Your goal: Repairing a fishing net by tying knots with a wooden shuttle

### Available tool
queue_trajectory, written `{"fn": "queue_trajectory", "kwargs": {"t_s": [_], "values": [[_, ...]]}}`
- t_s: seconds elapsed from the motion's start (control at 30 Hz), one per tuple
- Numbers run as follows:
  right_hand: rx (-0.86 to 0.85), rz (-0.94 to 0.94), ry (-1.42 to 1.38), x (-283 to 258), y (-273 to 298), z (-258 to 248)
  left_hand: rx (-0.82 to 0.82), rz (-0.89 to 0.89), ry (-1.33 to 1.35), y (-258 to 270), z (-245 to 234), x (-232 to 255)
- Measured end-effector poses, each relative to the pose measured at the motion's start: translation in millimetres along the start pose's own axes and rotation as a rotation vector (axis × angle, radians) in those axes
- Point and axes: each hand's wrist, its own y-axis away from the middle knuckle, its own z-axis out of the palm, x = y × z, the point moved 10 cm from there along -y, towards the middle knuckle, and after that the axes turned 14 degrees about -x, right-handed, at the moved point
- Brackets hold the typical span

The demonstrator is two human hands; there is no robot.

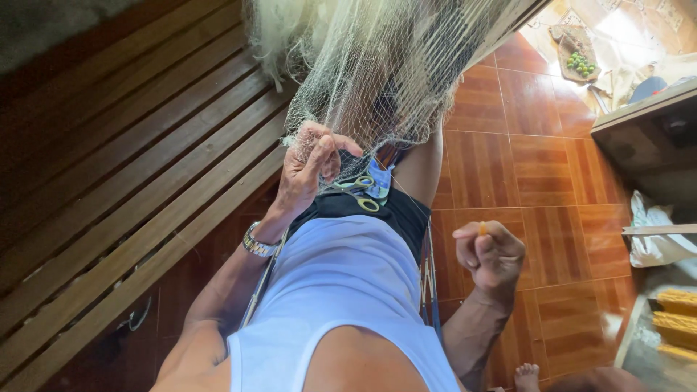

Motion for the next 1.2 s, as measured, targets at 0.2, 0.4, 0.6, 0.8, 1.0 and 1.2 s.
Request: {"fn": "queue_trajectory", "kwargs": {"t_s": [0.2, 0.4, 0.6, 0.8, 1.0, 1.2], "values": [[-0.099, 0.184, 0.251, -0.9, -18.7, 27.3, -0.014, -0.061, 0.011, -2.4, 2.6, -2.8], [-0.268, 0.254, 0.512, -30.3, -67.8, 72.2, -0.005, -0.077, 0.063, -0.8, 3.5, -6.5], [-0.410, 0.320, 0.426, -23.6, -71.0, 94.0, 0.024, -0.114, 0.113, -0.3, 4.8, -7.0], [-0.422, 0.351, 0.329, -13.9, -65.3, 93.6, 0.044, -0.109, 0.133, 3.9, -3.0, -16.4], [-0.411, 0.349, 0.349, -16.0, -61.6, 87.9, 0.019, -0.139, 0.158, 2.6, -2.9, -19.1], [-0.377, 0.340, 0.300, -6.8, -45.3, 75.0, -0.010, -0.191, 0.190, 1.0, 7.8, -14.1]]}}
